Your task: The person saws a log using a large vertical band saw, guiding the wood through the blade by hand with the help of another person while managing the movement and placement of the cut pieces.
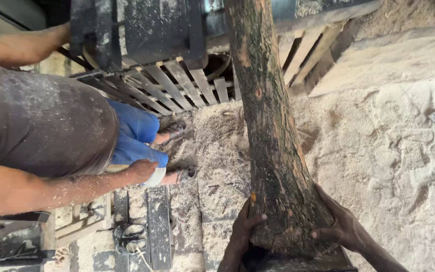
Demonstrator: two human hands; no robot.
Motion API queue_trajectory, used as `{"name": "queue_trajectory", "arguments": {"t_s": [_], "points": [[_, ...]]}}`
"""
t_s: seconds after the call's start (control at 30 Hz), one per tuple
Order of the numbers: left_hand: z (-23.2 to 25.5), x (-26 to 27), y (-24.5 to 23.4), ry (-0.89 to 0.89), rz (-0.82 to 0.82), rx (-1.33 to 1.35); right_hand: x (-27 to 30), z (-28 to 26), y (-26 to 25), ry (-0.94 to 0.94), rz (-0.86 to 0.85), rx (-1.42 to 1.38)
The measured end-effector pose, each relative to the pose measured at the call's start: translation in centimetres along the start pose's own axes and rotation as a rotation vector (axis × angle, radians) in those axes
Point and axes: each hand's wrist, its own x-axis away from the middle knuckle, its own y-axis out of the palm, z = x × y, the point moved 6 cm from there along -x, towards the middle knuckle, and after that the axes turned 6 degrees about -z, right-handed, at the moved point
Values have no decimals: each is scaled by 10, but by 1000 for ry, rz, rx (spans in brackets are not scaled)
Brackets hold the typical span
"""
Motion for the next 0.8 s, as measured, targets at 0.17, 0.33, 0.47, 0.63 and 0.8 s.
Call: {"name": "queue_trajectory", "arguments": {"t_s": [0.17, 0.33, 0.47, 0.63, 0.8], "points": [[47, 12, 4, 46, 58, -454, -11, -4, 0, -6, 19, 82], [72, -1, 5, 5, 77, -337, -32, -16, -17, -36, 31, 55], [98, -11, 8, -3, 22, -232, -41, -23, -24, -1, 35, 77], [117, -21, 6, 100, 44, -387, -46, -35, -33, 33, 8, 74], [122, -33, 3, 184, 19, -296, -48, -58, -39, 25, -2, 46]]}}
